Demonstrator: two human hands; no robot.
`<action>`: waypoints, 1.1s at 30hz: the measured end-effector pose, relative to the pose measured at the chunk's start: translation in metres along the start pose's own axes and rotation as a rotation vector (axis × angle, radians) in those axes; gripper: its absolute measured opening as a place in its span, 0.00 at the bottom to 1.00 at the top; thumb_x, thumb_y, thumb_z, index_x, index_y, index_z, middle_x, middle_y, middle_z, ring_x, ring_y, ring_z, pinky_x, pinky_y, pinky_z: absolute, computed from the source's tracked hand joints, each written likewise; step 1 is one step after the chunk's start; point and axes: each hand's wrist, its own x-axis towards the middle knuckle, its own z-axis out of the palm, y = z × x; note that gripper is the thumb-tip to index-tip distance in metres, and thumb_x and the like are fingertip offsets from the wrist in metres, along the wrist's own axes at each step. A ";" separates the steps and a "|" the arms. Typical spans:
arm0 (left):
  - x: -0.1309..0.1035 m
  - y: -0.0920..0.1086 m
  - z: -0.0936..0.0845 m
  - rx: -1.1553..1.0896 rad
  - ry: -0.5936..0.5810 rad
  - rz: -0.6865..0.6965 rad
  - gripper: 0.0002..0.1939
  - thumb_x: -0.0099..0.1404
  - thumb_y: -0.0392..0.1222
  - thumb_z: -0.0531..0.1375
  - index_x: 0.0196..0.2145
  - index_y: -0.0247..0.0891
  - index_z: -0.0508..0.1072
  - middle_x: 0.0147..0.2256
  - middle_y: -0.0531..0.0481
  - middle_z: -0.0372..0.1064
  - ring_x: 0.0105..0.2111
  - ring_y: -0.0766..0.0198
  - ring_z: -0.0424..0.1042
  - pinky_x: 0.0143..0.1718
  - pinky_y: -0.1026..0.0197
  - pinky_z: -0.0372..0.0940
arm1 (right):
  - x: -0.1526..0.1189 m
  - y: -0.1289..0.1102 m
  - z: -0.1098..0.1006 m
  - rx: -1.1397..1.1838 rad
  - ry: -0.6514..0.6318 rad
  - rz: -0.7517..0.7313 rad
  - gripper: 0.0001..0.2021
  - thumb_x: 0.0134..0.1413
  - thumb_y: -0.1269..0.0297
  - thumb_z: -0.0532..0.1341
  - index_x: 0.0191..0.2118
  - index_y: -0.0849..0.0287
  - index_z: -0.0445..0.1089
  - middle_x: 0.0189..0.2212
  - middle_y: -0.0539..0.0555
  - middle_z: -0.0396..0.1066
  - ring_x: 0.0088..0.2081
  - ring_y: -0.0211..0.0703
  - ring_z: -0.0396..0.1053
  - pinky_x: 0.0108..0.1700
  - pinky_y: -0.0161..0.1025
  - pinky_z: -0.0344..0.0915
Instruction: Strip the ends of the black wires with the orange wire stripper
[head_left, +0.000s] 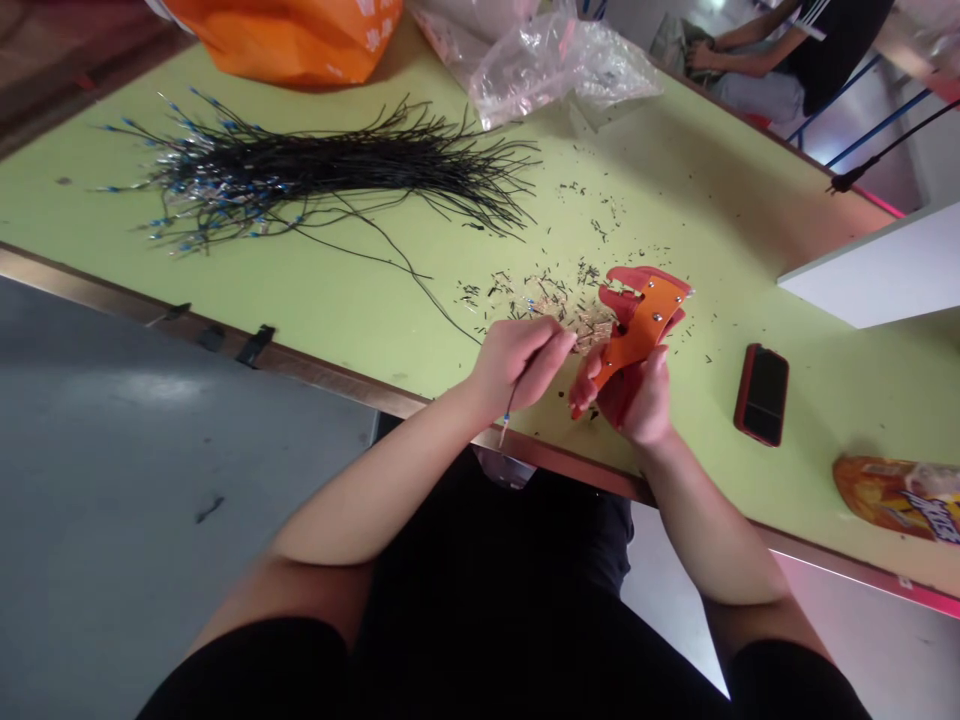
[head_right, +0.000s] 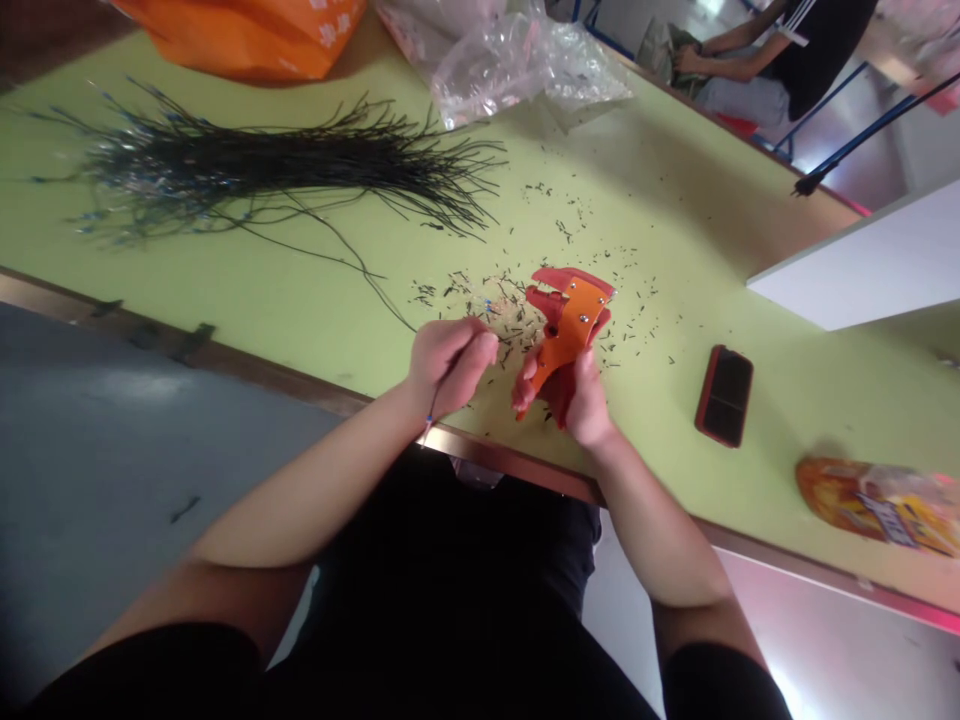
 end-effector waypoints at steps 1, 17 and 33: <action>0.001 0.000 -0.001 -0.060 0.030 -0.063 0.22 0.83 0.46 0.55 0.28 0.40 0.66 0.19 0.59 0.62 0.16 0.73 0.60 0.20 0.67 0.52 | 0.000 -0.003 -0.006 0.030 -0.051 0.037 0.39 0.56 0.16 0.57 0.33 0.54 0.73 0.20 0.50 0.69 0.22 0.48 0.72 0.27 0.47 0.75; 0.009 0.002 -0.008 -0.433 0.028 -0.392 0.30 0.81 0.58 0.58 0.24 0.40 0.63 0.18 0.60 0.52 0.16 0.74 0.51 0.18 0.66 0.47 | -0.008 -0.003 -0.025 0.034 -0.383 0.208 0.41 0.59 0.17 0.54 0.44 0.56 0.77 0.30 0.54 0.77 0.31 0.47 0.78 0.38 0.45 0.79; 0.006 -0.002 -0.002 -0.327 0.005 -0.361 0.29 0.81 0.61 0.57 0.25 0.41 0.62 0.17 0.61 0.53 0.15 0.74 0.52 0.17 0.67 0.49 | -0.007 0.002 -0.025 0.004 -0.376 0.176 0.39 0.64 0.22 0.55 0.45 0.57 0.78 0.31 0.57 0.79 0.32 0.50 0.80 0.35 0.45 0.79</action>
